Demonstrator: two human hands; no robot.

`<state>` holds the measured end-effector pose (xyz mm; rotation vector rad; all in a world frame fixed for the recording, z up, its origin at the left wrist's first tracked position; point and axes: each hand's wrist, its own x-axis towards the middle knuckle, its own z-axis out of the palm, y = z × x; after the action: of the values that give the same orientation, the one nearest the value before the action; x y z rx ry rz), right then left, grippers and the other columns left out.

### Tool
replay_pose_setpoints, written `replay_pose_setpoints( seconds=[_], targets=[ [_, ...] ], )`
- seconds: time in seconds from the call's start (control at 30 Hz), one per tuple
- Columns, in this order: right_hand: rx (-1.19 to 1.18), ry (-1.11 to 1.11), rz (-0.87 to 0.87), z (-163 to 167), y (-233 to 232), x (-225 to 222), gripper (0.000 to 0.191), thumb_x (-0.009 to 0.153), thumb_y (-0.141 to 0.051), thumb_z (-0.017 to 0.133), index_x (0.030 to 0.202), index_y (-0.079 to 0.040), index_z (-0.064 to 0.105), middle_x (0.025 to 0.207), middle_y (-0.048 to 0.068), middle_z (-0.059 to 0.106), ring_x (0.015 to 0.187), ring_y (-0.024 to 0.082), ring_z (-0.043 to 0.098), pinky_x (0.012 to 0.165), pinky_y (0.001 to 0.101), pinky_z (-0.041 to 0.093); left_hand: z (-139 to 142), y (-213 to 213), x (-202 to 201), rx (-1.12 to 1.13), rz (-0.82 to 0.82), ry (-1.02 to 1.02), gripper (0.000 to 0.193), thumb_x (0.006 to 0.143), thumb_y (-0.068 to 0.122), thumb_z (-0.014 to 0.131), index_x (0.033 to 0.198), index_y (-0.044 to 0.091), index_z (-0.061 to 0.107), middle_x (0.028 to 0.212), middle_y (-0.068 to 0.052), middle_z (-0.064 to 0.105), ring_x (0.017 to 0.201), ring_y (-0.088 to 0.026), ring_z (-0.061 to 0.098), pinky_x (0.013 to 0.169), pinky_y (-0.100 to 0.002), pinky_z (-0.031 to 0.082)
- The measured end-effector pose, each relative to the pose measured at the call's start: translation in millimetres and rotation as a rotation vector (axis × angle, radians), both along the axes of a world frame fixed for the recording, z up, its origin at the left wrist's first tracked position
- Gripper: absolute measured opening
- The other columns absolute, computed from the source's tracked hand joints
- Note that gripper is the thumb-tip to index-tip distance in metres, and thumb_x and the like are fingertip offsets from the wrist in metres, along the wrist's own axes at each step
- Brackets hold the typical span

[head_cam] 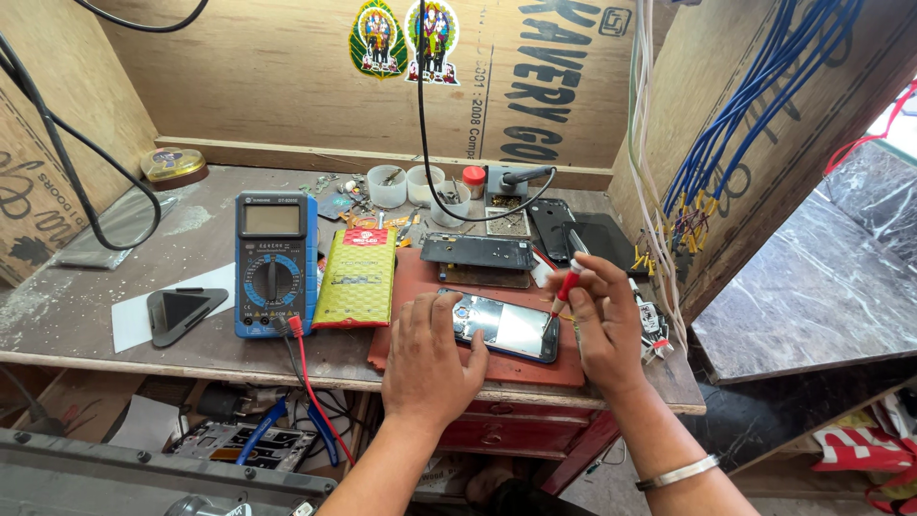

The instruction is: The person uses a multimeter probe to test points on a disassembled smartphone motherboard. They then reassemble the phone by aligning the screen and back cover, pressing the edges to seat the components, and finally open the device again to reveal the internal battery and circuitry.

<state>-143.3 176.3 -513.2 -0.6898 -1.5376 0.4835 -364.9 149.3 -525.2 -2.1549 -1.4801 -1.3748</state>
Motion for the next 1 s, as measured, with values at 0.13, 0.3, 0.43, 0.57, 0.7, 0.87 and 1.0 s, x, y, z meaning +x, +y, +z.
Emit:
replay_pose_setpoints(
  seconds=[0.13, 0.3, 0.43, 0.57, 0.7, 0.87, 1.0],
  targets=[
    [0.021, -0.127, -0.225, -2.8, -1.7, 1.1, 0.052, 0.091, -0.007, 0.077, 0.138, -0.007, 0.054, 0.101, 0.008, 0.061, 0.092, 0.015, 0.067, 0.081, 0.0304, 0.060, 1.1, -2.5, 2.5, 0.026, 0.010, 0.013, 0.050, 0.083, 0.029, 0.072, 0.124, 0.005, 0.054, 0.118, -0.017, 0.055, 0.110, -0.037, 0.054, 0.094, -0.050, 0.044],
    [-0.065, 0.027, 0.031, -1.4, -2.3, 5.6, 0.047, 0.099, -0.008, 0.064, 0.144, -0.008, 0.048, 0.108, 0.008, 0.068, 0.093, 0.015, 0.067, 0.086, 0.0294, 0.059, 12.7, -8.7, 4.1, -0.017, -0.024, -0.005, 0.038, 0.081, 0.026, 0.074, 0.113, 0.009, 0.062, 0.115, -0.013, 0.057, 0.111, -0.035, 0.055, 0.095, -0.049, 0.043],
    [-0.017, -0.133, -0.237, -1.3, -0.2, 3.3, 0.059, 0.088, -0.006, 0.077, 0.141, -0.009, 0.051, 0.099, 0.010, 0.063, 0.086, 0.016, 0.065, 0.077, 0.0301, 0.058, 25.1, -9.7, 14.5, -0.016, -0.080, -0.068, 0.025, 0.079, 0.024, 0.075, 0.100, 0.012, 0.067, 0.109, -0.008, 0.062, 0.110, -0.031, 0.057, 0.093, -0.048, 0.042],
    [-0.029, 0.010, 0.061, -2.9, -4.0, 9.7, 0.046, 0.100, -0.004, 0.060, 0.144, -0.009, 0.046, 0.108, 0.009, 0.070, 0.092, 0.015, 0.068, 0.086, 0.0291, 0.058, 35.7, 5.5, 22.2, 0.072, -0.258, -0.007, 0.021, 0.082, 0.023, 0.074, 0.098, 0.011, 0.069, 0.105, -0.007, 0.064, 0.107, -0.030, 0.059, 0.095, -0.047, 0.042],
    [-0.075, -0.010, -0.052, -3.1, -2.4, 11.1, 0.051, 0.095, -0.004, 0.065, 0.143, -0.010, 0.047, 0.111, 0.010, 0.066, 0.090, 0.016, 0.066, 0.084, 0.0310, 0.058, 38.6, 13.3, 22.7, 0.035, -0.359, 0.024, 0.023, 0.081, 0.025, 0.075, 0.098, 0.010, 0.069, 0.101, -0.007, 0.065, 0.105, -0.030, 0.059, 0.094, -0.046, 0.042],
    [-0.034, 0.032, 0.013, -2.2, -3.3, 8.7, 0.051, 0.098, 0.001, 0.064, 0.145, -0.008, 0.047, 0.104, 0.011, 0.066, 0.090, 0.016, 0.069, 0.087, 0.0319, 0.060, 37.3, 12.5, 20.6, 0.054, -0.366, 0.110, 0.024, 0.079, 0.027, 0.077, 0.093, 0.010, 0.068, 0.096, -0.008, 0.063, 0.103, -0.031, 0.058, 0.094, -0.048, 0.042],
    [-0.135, 0.011, 0.024, -0.9, -3.2, 8.2, 0.058, 0.094, -0.001, 0.063, 0.147, -0.010, 0.040, 0.116, 0.011, 0.066, 0.098, 0.017, 0.068, 0.086, 0.0312, 0.059, 34.7, 13.9, 20.0, 0.055, -0.365, 0.083, 0.023, 0.080, 0.026, 0.077, 0.092, 0.009, 0.067, 0.095, -0.008, 0.063, 0.101, -0.031, 0.058, 0.092, -0.047, 0.043]
  ],
)
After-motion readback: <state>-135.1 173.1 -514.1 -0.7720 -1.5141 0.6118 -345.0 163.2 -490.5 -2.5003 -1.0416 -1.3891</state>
